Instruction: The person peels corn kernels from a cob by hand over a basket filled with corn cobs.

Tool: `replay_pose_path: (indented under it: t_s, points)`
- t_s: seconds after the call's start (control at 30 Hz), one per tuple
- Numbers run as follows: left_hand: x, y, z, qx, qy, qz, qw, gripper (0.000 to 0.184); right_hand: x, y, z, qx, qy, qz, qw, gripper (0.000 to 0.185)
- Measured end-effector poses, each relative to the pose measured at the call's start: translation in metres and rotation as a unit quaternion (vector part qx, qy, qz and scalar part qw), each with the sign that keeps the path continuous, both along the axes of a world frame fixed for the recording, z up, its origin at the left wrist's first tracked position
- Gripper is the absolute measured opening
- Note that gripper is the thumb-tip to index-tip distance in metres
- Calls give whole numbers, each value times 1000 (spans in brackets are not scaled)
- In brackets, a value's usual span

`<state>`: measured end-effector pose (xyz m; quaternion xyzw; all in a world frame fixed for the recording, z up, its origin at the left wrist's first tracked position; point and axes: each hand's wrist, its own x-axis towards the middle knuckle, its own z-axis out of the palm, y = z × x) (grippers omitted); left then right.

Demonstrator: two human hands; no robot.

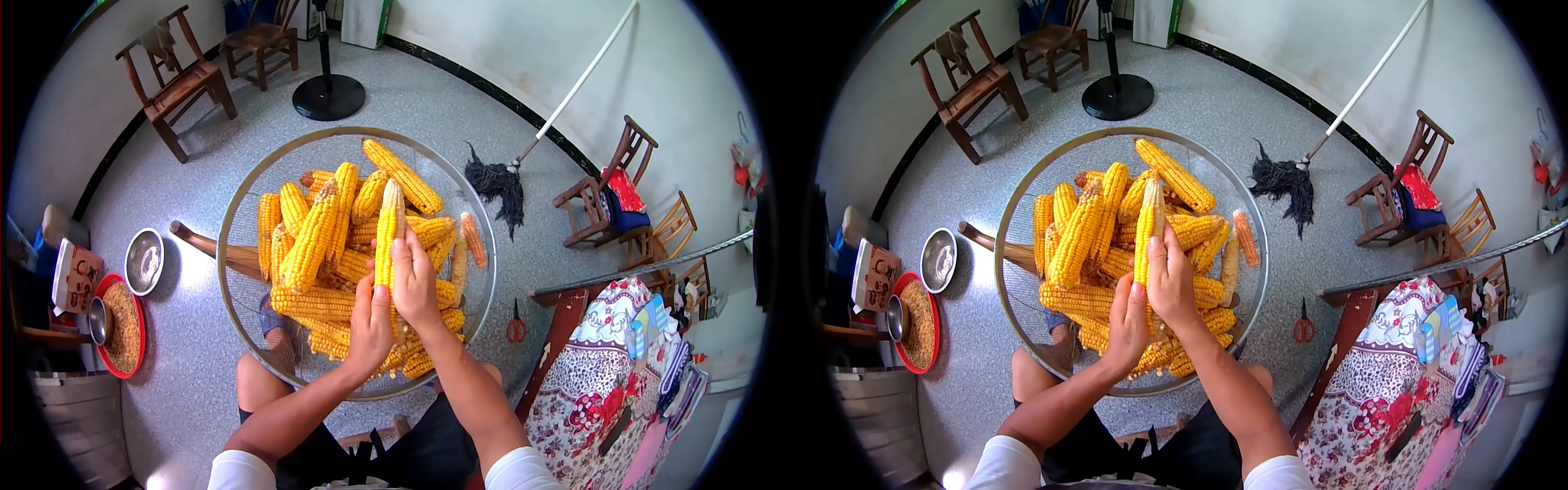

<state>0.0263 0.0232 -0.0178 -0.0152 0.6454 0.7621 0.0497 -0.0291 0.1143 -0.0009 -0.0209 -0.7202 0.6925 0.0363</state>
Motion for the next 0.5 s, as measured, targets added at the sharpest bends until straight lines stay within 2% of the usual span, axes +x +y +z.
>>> replay_pose_path:
  t_s: [0.1, 0.17, 0.23, 0.37, 0.5]
  points:
    - [1, 0, 0, 9, 0, 10, 1000, 42, -7, 7, -14, -20, 37, -36, 998, 48]
    - [0, -3, 2, 12, -49, 1, 999, 43, -2, 6, -2, -58, 9, -24, 998, 47]
    - [-2, -4, 0, 13, -46, 1, 999, 43, -2, 5, -1, -113, -16, -35, 993, 47]
    - [-4, -5, 4, 30, -39, 9, 999, 43, -3, 6, -18, -125, -22, -26, 992, 49]
    - [-10, -7, -1, 11, -13, 44, 999, 40, 7, -6, 2, -94, 7, -4, 996, 49]
